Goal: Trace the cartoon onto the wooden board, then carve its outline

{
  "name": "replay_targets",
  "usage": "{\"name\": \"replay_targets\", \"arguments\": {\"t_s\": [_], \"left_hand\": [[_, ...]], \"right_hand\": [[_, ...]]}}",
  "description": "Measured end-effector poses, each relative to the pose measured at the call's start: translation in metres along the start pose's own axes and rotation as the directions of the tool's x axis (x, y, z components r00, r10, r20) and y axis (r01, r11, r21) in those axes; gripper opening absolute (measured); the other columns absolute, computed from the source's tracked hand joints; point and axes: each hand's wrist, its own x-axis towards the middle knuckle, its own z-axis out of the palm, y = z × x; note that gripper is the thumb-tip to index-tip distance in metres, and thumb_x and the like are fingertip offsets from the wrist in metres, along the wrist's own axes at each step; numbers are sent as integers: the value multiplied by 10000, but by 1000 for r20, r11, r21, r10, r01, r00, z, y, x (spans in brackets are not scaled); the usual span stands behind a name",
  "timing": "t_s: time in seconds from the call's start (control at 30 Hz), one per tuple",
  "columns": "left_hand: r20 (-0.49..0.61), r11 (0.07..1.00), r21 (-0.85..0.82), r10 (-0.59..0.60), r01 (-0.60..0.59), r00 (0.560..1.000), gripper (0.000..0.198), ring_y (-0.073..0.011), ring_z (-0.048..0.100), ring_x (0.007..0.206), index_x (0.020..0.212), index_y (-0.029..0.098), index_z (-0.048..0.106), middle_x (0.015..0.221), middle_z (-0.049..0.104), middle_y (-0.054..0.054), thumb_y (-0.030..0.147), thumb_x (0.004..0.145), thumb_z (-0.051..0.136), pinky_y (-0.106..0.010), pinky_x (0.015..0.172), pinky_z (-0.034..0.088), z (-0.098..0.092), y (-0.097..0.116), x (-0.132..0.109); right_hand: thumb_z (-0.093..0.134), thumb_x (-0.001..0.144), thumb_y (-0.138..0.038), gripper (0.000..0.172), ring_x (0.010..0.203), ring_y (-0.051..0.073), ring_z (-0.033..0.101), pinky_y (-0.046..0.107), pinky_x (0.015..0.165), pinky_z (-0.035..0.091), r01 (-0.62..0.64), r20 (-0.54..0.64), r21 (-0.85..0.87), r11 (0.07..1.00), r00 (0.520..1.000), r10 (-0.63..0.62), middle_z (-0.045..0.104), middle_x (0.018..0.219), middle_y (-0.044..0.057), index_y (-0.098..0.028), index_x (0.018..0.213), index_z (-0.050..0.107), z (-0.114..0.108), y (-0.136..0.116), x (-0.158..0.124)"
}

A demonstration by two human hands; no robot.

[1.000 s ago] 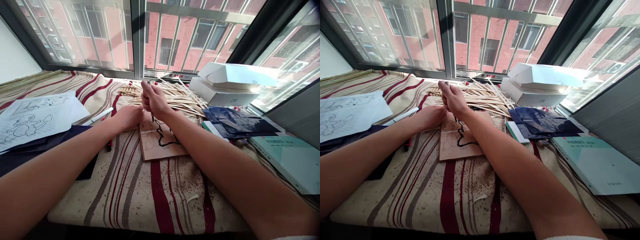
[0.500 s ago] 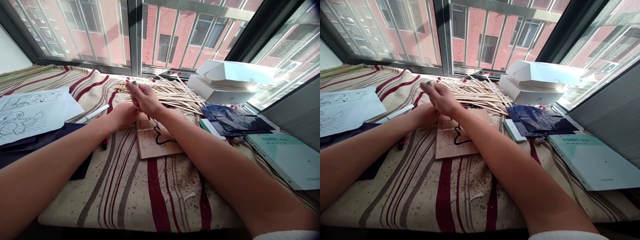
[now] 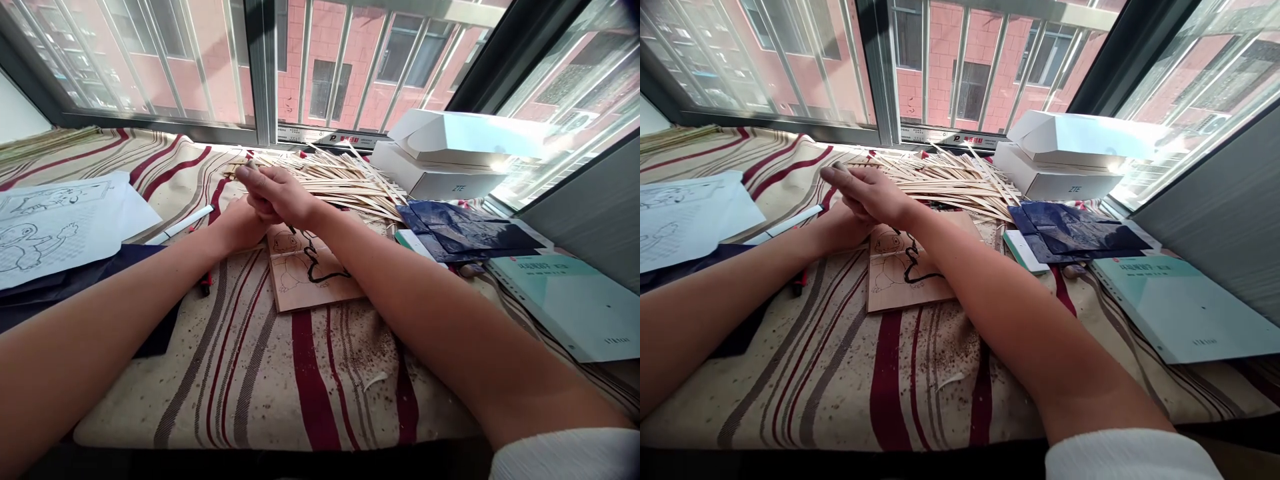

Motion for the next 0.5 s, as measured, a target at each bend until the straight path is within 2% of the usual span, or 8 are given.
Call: {"name": "replay_targets", "arguments": {"t_s": [0.07, 0.13, 0.23, 0.3, 0.33, 0.4, 0.47, 0.5], "left_hand": [[14, 1000, -3, -5, 5, 1000, 364, -253, 698, 1204, 1333, 238, 695, 1417, 686, -94, 453, 1039, 701, -468, 1027, 622, 0, 1, 1], [27, 1000, 9, -4, 3, 1000, 323, -269, 695, 1223, 1316, 227, 703, 1403, 696, -103, 421, 1060, 660, -474, 1035, 611, -1, 1, 0], [49, 999, 45, 0, -3, 999, 338, -331, 698, 1261, 1282, 174, 720, 1319, 751, -157, 300, 1100, 465, -502, 1076, 560, -3, 2, -2], [56, 998, 68, -9, 5, 998, 430, -374, 717, 1214, 1284, 125, 711, 1227, 781, -206, 285, 1091, 362, -514, 1050, 549, -4, 1, -2], [57, 997, 76, -12, 7, 998, 454, -383, 725, 1184, 1281, 107, 704, 1193, 787, -219, 296, 1086, 341, -517, 1030, 549, -4, 1, -2], [56, 996, 84, -3, -1, 998, 454, -383, 718, 1184, 1254, 119, 714, 1206, 785, -219, 296, 1071, 338, -505, 1008, 548, -4, 2, -2], [51, 997, 78, 19, -23, 999, 410, -358, 695, 1237, 1220, 182, 736, 1288, 774, -173, 278, 1048, 376, -469, 1013, 543, -4, 2, -1], [48, 997, 73, 28, -32, 998, 394, -347, 685, 1259, 1207, 210, 744, 1319, 768, -147, 275, 1041, 393, -453, 1013, 543, -4, 2, 0]], "right_hand": [[640, 1079, -468, 587, 461, 62, 163, 203, 414, 161, -72, 148, 63, 995, 987, 62, 239, 553, -100, -254, 653, 298, -1, -5, -5], [643, 1070, -508, 605, 472, 67, 143, 207, 412, 151, -100, 132, 78, 992, 987, 89, 221, 563, -102, -259, 663, 272, -2, -6, -4], [672, 1056, -496, 581, 477, 78, 218, 222, 421, 190, -28, -204, 5, 1000, 978, 28, 283, 558, -87, -254, 658, 324, -4, 3, 5], [669, 1056, -499, 562, 484, 79, 272, 226, 432, 208, 9, -468, -65, 998, 883, -39, 328, 565, -74, -247, 657, 364, -6, 11, 12], [666, 1053, -515, 565, 485, 77, 283, 228, 435, 207, 11, -528, -76, 997, 848, -50, 334, 568, -71, -246, 655, 369, -6, 13, 14], [665, 1047, -540, 570, 477, 76, 272, 228, 434, 202, 11, -441, -28, 1000, 897, -22, 323, 565, -78, -248, 662, 364, -6, 13, 11], [654, 1063, -521, 566, 463, 69, 222, 221, 427, 184, -8, -181, 64, 998, 983, 19, 291, 553, -92, -250, 670, 350, -5, 6, 4], [631, 1081, -503, 568, 457, 64, 191, 216, 422, 166, -33, -59, 103, 994, 997, 39, 272, 545, -97, -249, 667, 337, -5, 1, 0]]}}
